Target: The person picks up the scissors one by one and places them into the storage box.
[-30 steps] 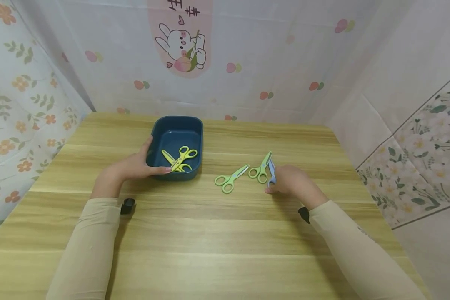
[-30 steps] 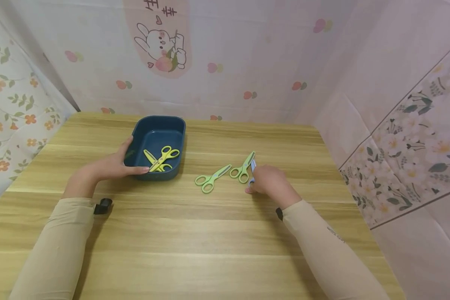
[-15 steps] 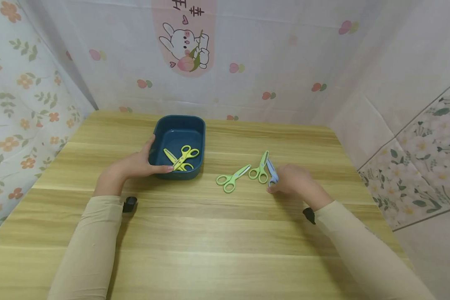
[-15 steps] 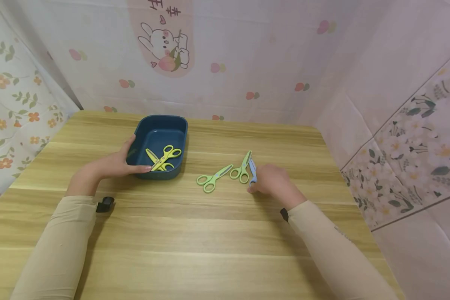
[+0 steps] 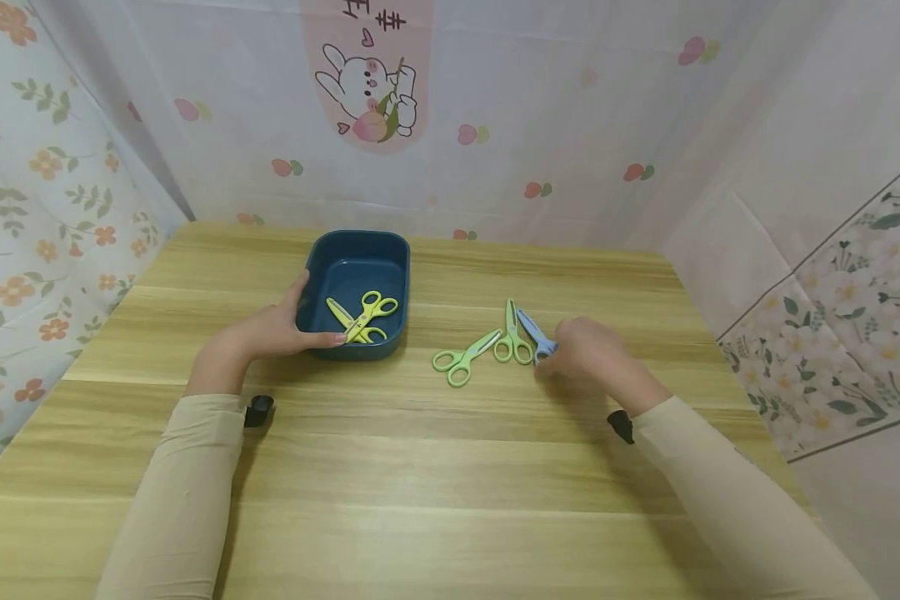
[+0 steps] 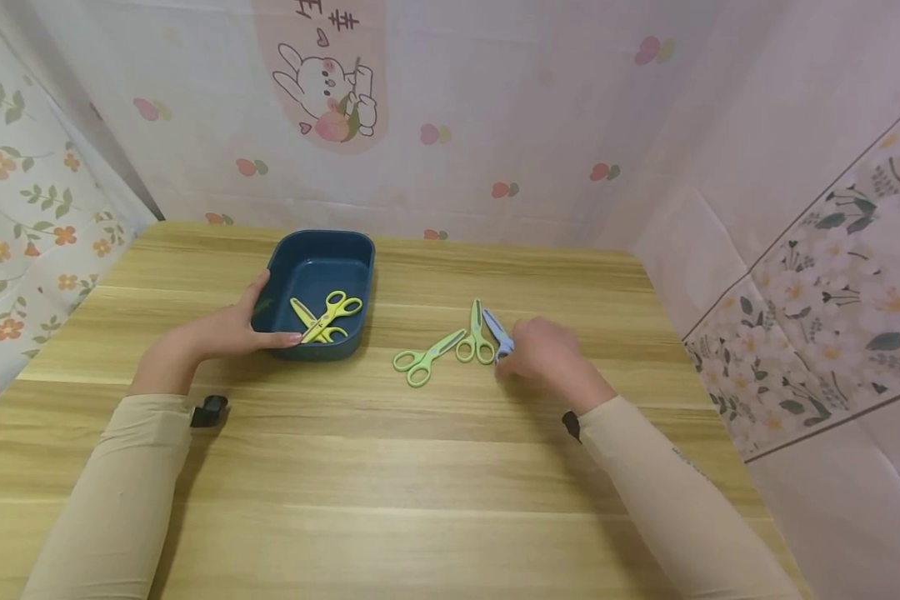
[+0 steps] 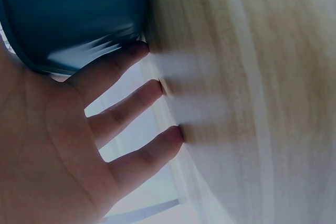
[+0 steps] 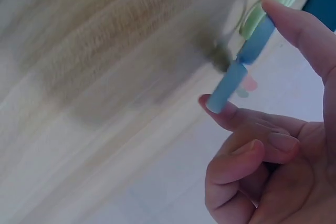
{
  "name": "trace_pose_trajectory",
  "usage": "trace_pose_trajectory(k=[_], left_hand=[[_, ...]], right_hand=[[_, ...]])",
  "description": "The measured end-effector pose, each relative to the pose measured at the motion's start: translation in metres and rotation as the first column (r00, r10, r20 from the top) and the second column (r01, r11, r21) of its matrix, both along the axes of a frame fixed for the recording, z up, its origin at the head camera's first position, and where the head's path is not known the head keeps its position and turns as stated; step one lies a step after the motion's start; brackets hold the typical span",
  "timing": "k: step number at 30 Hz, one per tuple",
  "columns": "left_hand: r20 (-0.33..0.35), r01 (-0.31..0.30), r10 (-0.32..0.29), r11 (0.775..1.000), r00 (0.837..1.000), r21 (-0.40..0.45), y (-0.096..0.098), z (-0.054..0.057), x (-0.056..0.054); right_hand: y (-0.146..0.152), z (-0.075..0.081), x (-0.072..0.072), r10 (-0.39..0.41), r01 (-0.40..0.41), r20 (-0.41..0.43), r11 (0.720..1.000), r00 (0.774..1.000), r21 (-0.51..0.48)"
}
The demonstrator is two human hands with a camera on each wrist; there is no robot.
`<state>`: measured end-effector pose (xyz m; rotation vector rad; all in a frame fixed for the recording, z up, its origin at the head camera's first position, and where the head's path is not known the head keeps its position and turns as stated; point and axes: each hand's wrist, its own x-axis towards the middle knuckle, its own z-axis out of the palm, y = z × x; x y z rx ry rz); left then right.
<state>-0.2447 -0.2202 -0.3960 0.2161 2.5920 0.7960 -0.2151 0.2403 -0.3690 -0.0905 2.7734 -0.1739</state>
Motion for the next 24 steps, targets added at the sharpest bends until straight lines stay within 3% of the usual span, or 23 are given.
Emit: trace_pose_trajectory(k=[15, 24], left_hand=[[0.004, 0.001, -0.001, 1.0, 1.0, -0.018, 0.001, 0.002, 0.0], [-0.001, 0.006, -0.006, 1.0, 1.0, -0.018, 0.001, 0.002, 0.001]], right_hand=[[0.0, 0.028, -0.007, -0.005, 0.005, -0.131, 1.0, 0.991, 0.001], [-0.022, 0.055, -0.013, -0.006, -0.003, -0.127, 0.997, 0.992, -0.071]])
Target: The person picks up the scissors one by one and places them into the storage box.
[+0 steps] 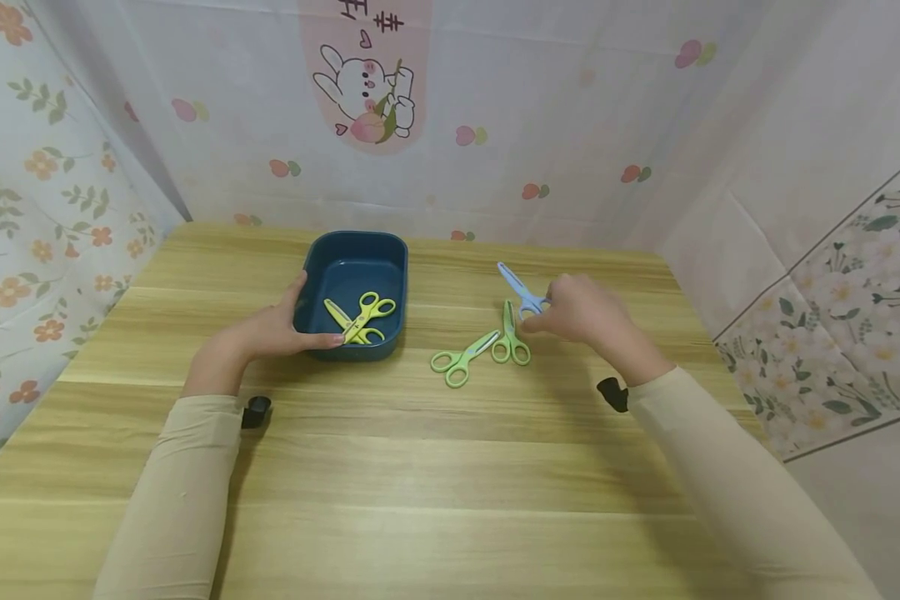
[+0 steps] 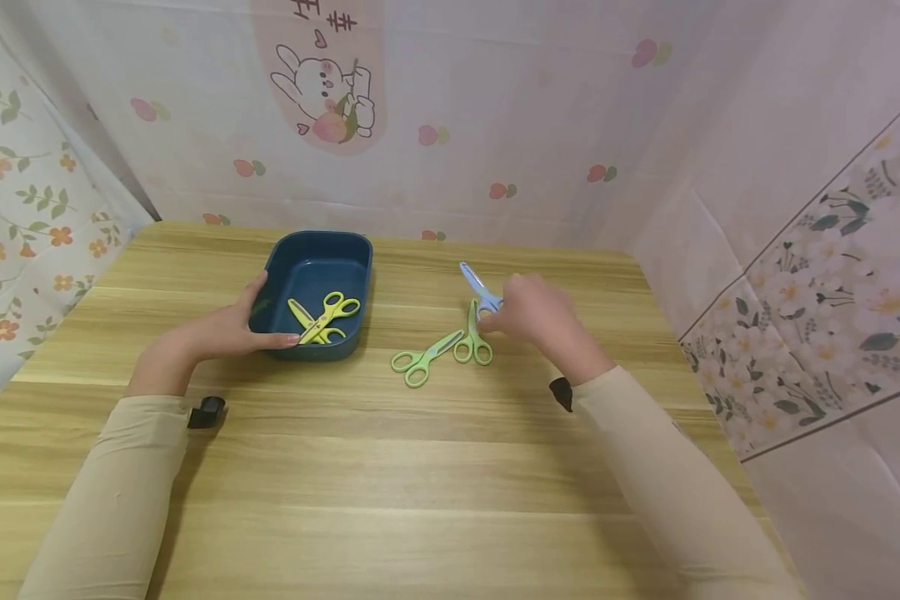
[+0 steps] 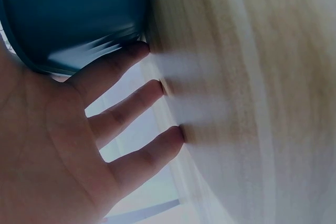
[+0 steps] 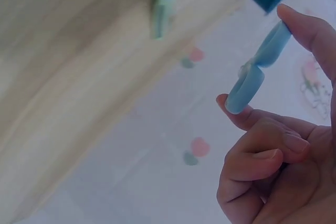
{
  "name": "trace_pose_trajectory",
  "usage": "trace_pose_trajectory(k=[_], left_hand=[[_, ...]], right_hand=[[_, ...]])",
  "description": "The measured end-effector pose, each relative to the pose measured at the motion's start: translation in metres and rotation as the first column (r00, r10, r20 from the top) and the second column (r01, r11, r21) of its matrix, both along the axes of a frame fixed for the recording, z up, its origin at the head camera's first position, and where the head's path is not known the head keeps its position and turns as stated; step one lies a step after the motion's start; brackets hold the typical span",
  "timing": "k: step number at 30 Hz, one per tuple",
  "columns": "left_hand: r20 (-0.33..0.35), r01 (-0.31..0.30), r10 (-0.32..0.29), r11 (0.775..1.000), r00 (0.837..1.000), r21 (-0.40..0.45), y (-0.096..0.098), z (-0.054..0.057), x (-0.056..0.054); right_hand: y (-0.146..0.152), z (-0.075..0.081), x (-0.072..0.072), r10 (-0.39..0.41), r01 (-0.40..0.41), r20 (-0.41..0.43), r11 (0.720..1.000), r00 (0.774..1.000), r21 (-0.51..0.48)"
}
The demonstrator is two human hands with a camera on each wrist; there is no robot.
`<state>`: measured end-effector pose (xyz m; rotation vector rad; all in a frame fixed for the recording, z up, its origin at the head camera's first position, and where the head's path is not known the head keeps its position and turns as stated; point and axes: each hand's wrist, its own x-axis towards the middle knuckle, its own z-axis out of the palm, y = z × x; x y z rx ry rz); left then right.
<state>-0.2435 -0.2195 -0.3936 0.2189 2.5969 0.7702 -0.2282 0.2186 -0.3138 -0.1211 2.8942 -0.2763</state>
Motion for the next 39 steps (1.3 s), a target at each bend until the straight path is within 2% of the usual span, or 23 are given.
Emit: trace_pose_trajectory(k=[8, 24, 33, 39], left_hand=[[-0.003, 0.006, -0.006, 1.0, 1.0, 0.006, 0.0, 0.001, 0.0], [-0.011, 0.008, -0.008, 1.0, 1.0, 0.0, 0.0, 0.0, 0.0], [-0.004, 0.004, -0.004, 1.0, 1.0, 0.009, 0.0, 0.0, 0.001], [-0.001, 0.009, -0.009, 1.0, 1.0, 0.013, -0.001, 0.001, 0.002]], right_hand=[[-0.033, 0.021, -0.007, 0.005, -0.005, 0.013, 1.0, 1.0, 0.01], [-0.106, 0.061, -0.025, 0.143, -0.14, -0.097, 0.99, 0.985, 0.033], [-0.148, 0.076, -0.038, 0.208, -0.205, -0.034, 0.976, 0.978, 0.073], [-0.177, 0.077, -0.048, 0.236, -0.235, 0.0, 0.966, 0.972, 0.104]])
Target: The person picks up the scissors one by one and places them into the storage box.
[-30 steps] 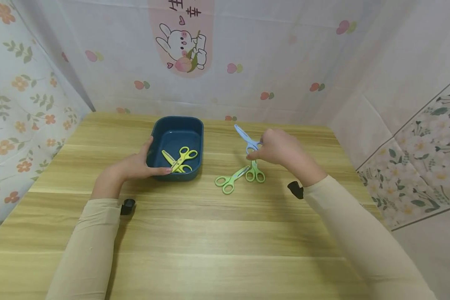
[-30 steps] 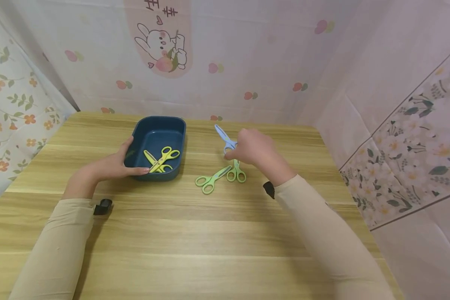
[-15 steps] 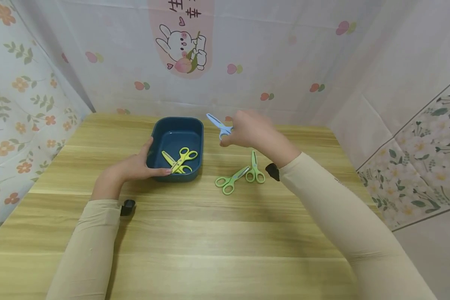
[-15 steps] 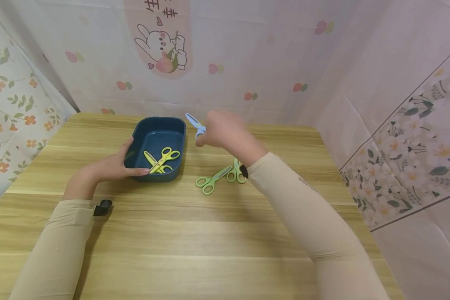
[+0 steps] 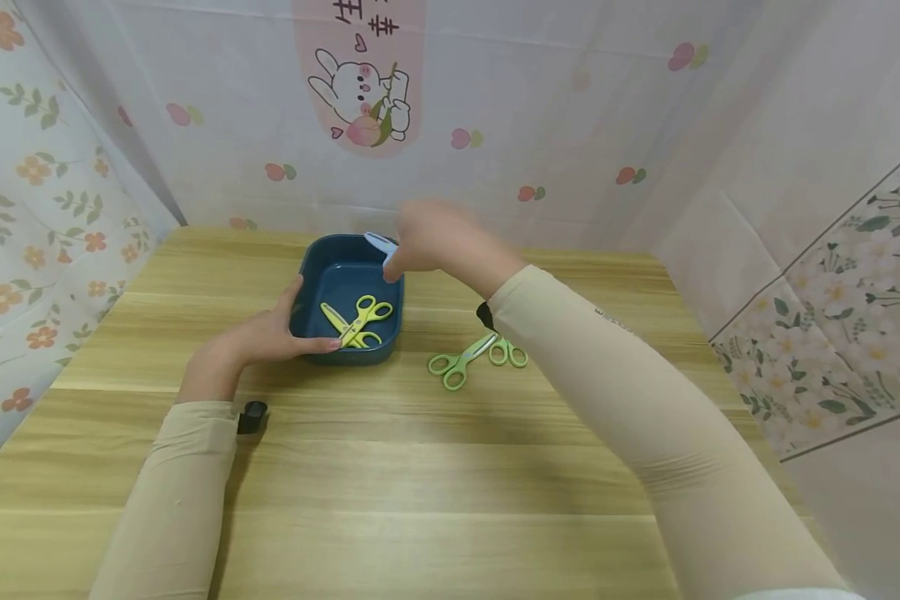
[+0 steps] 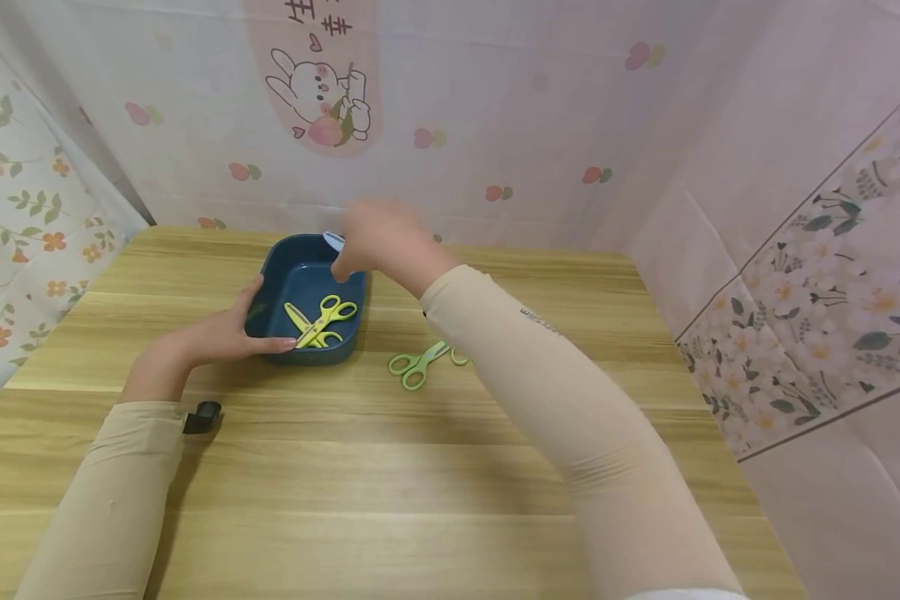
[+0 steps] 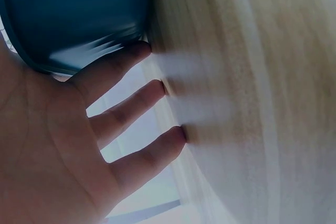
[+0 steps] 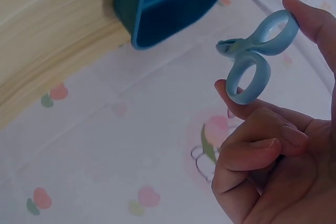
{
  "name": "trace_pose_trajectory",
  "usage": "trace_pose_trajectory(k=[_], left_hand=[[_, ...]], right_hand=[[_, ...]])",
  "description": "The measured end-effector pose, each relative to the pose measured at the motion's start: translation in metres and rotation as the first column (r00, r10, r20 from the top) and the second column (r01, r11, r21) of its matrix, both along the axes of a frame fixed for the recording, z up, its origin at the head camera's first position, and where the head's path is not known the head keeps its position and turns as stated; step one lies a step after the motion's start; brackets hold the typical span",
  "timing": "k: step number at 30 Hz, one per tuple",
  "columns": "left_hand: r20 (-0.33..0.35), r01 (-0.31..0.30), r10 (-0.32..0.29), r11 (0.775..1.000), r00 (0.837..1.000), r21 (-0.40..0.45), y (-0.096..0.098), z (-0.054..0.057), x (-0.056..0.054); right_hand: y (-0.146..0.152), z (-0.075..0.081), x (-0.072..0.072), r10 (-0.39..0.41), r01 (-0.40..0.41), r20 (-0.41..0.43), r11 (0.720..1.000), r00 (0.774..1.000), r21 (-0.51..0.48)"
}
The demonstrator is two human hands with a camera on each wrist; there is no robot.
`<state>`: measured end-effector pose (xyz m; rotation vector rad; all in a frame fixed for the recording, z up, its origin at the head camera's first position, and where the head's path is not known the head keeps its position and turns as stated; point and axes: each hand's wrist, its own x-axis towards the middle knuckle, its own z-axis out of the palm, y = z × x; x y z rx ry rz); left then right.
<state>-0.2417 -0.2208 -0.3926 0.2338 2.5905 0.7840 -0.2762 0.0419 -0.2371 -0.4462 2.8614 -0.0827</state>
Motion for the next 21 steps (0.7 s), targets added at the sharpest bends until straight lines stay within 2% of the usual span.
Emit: trace_pose_trajectory(k=[9, 15, 21], left_hand=[[0.011, 0.003, -0.003, 1.0, 1.0, 0.016, 0.0, -0.001, -0.003], [0.014, 0.009, -0.009, 1.0, 1.0, 0.014, 0.0, -0.002, -0.004], [0.012, 0.011, -0.011, 1.0, 1.0, 0.017, -0.002, -0.003, -0.005]], right_hand=[[-0.039, -0.013, -0.009, 0.075, -0.077, 0.025, 0.994, 0.997, 0.08], [-0.056, -0.027, -0.013, 0.144, -0.148, 0.046, 0.984, 0.989, 0.095], [-0.066, -0.039, -0.018, 0.157, -0.164, 0.072, 0.979, 0.985, 0.117]])
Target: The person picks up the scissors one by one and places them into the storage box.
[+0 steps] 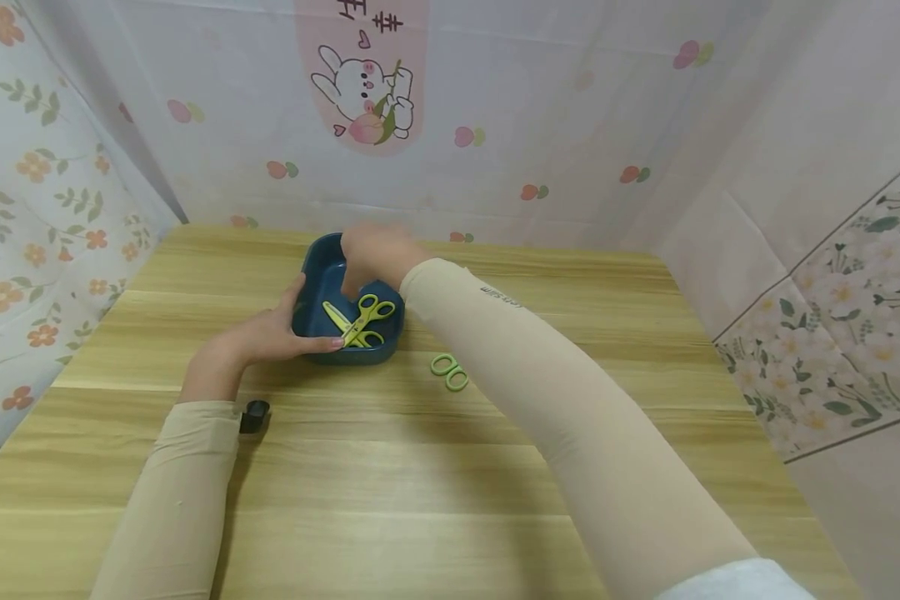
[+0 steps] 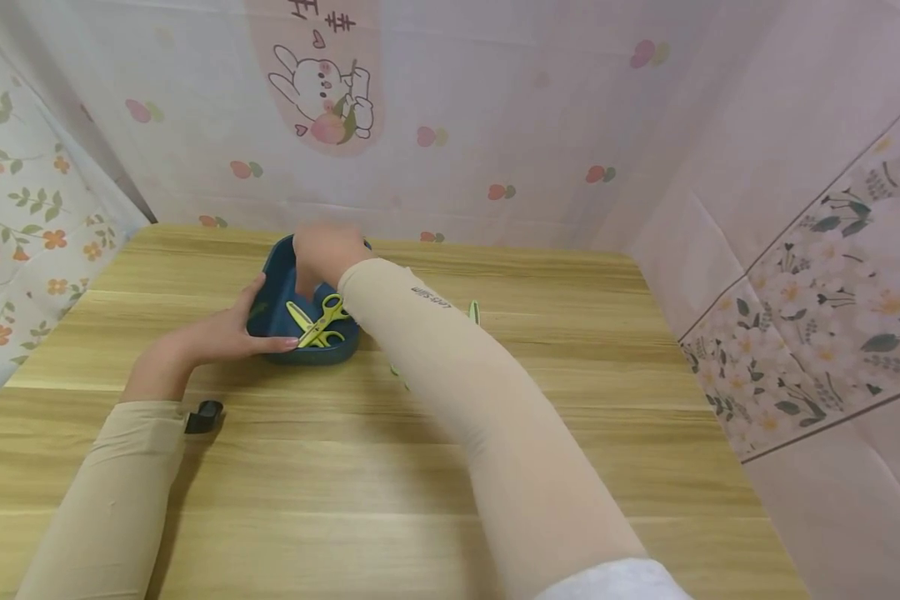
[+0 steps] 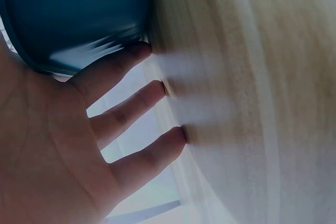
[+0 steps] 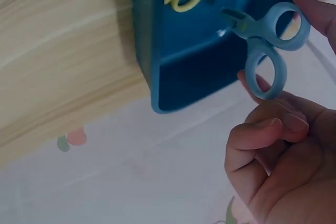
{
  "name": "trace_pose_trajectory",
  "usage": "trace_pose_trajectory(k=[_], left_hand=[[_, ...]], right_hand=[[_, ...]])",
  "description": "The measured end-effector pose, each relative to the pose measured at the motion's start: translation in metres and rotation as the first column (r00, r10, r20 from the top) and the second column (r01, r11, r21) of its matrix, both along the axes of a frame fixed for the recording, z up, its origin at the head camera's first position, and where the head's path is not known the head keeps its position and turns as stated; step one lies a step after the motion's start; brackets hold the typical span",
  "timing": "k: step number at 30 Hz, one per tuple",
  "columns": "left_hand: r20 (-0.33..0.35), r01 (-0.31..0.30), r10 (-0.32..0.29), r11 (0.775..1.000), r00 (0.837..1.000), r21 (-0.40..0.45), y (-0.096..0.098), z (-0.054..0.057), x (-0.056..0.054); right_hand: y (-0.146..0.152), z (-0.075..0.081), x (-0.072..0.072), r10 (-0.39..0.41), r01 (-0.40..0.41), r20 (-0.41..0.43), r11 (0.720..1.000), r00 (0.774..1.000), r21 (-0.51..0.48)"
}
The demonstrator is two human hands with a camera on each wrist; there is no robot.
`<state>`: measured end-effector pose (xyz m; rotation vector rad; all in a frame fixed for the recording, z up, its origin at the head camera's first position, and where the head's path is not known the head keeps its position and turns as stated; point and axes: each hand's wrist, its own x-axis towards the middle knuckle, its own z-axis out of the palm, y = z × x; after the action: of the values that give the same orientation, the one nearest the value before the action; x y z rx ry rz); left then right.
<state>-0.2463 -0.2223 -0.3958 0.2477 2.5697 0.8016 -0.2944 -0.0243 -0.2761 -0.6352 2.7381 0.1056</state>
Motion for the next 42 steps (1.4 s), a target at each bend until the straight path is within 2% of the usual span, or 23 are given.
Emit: trace_pose_trajectory(k=[4, 7, 10, 14, 16, 32, 42], left_hand=[[-0.01, 0.003, -0.003, 1.0, 1.0, -0.001, 0.0, 0.001, 0.0], [-0.017, 0.005, -0.005, 1.0, 1.0, -0.008, 0.001, 0.001, 0.001], [-0.019, 0.001, -0.002, 1.0, 1.0, -0.009, 0.0, 0.001, 0.001], [-0.014, -0.002, 0.002, 1.0, 1.0, -0.008, 0.001, 0.0, 0.0], [-0.013, -0.003, 0.003, 1.0, 1.0, -0.008, 0.002, 0.001, 0.001], [0.0, -0.008, 0.008, 1.0, 1.0, -0.02, 0.003, 0.004, 0.002], [-0.003, 0.0, 0.0, 1.0, 1.0, -0.027, 0.004, 0.004, 0.003]], right_hand=[[-0.002, -0.011, -0.004, -0.01, 0.01, 0.003, 1.0, 1.0, -0.001], [0.0, -0.018, -0.007, -0.002, 0.003, -0.026, 1.0, 1.0, 0.009], [0.002, -0.025, -0.011, 0.031, -0.027, -0.125, 0.999, 0.992, 0.038], [0.005, -0.032, -0.017, 0.056, -0.039, -0.262, 0.997, 0.963, 0.069], [0.007, -0.033, -0.018, 0.053, -0.036, -0.283, 0.997, 0.958, 0.064], [0.015, -0.022, -0.018, 0.052, -0.042, -0.207, 0.998, 0.977, 0.051], [0.025, -0.016, -0.014, 0.081, -0.069, -0.203, 0.995, 0.976, 0.068]])
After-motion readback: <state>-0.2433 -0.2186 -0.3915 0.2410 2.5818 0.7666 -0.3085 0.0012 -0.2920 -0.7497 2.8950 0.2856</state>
